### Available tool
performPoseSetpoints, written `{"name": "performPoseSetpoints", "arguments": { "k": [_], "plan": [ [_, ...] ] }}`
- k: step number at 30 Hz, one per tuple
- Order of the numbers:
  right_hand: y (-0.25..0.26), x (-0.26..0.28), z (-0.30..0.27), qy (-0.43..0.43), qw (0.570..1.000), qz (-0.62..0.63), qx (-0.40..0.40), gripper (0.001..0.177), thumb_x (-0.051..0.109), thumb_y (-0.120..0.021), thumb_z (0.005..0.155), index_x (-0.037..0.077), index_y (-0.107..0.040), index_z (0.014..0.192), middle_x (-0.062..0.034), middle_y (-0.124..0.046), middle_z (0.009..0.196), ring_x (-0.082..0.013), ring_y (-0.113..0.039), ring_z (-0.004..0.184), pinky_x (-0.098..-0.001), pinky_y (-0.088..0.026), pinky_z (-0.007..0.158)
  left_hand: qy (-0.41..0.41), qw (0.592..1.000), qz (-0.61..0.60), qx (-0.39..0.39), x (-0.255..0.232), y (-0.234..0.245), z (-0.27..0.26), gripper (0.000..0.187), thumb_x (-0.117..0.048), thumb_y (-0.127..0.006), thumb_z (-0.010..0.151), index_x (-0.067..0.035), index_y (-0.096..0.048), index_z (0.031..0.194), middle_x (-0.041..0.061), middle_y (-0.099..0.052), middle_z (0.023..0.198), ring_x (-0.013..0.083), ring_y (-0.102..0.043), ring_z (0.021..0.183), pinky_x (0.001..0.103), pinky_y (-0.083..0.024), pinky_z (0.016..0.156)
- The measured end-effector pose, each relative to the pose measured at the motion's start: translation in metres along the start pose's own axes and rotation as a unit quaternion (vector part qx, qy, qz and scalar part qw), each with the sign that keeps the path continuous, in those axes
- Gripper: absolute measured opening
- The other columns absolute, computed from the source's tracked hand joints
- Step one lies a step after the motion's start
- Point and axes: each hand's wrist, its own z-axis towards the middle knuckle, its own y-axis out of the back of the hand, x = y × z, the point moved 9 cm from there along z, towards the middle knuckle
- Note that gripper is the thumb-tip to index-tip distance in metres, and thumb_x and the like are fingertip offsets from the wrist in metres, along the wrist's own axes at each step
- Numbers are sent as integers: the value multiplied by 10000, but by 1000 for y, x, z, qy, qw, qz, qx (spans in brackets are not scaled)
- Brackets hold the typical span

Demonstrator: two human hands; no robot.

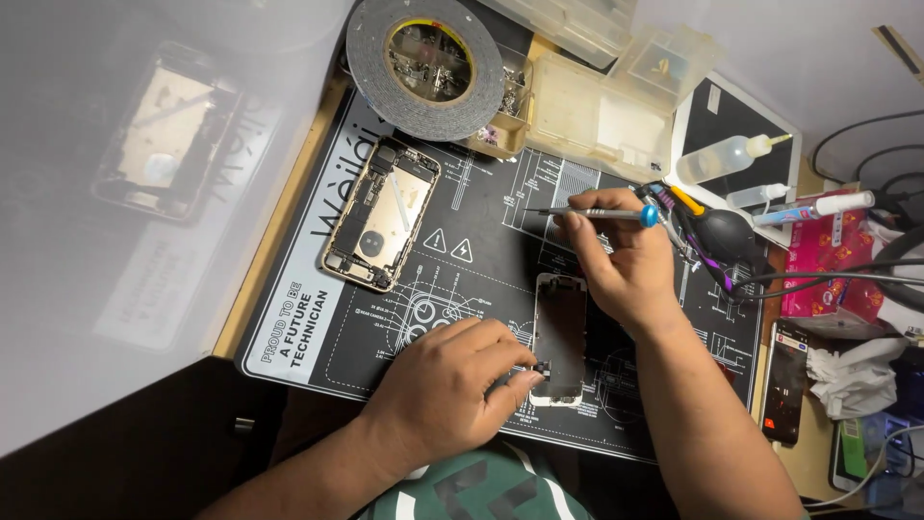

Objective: The person uses a screwdriver to tighten screws on the internal metal plate of a disassembled smartphone. They then align and press the phone's screen assembly onto the main body to reassemble the device.

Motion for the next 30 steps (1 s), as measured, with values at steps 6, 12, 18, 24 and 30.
{"name": "performPoseSetpoints", "arguments": {
  "k": [6,12,18,24,30],
  "plan": [
    [-9,-7,7,-13,999,-52,4,85,138,-630,1029,79,-616,1088,-45,-745,887,-138,-724,820,-269,-537,747,-7,1000,22,0,0,0,1,89,-178,-682,940,-97,-690,905,6,-645,846,212,-614,718,352,-520,681],
    [-9,-5,7,-12,999,-37,6,98,131,-606,1044,66,-599,1116,-71,-753,940,-156,-764,873,-259,-576,762,-4,1000,16,7,1,-1,2,92,-170,-685,942,-83,-695,913,14,-658,859,211,-626,728,349,-529,687],
    [-13,-10,6,-6,1000,7,19,119,109,-594,1047,43,-582,1146,-91,-724,899,-159,-728,835,-262,-567,759,-2,1000,31,-1,1,-3,1,81,-175,-693,930,-96,-689,913,4,-660,868,208,-625,733,346,-530,682],
    [-2,2,-3,15,1000,20,-9,121,74,-589,1059,3,-578,1156,-120,-733,911,-177,-738,856,-264,-597,798,-2,999,32,-25,-1,2,-2,54,-136,-698,924,-88,-672,926,10,-637,863,212,-624,711,344,-542,669],
    [-3,-6,-3,10,1000,23,-10,140,103,-581,1060,29,-579,1180,-112,-733,913,-173,-738,854,-267,-585,794,5,999,22,-39,-2,4,0,74,-134,-693,933,-65,-676,953,52,-658,891,224,-647,763,336,-564,709]
  ]
}}
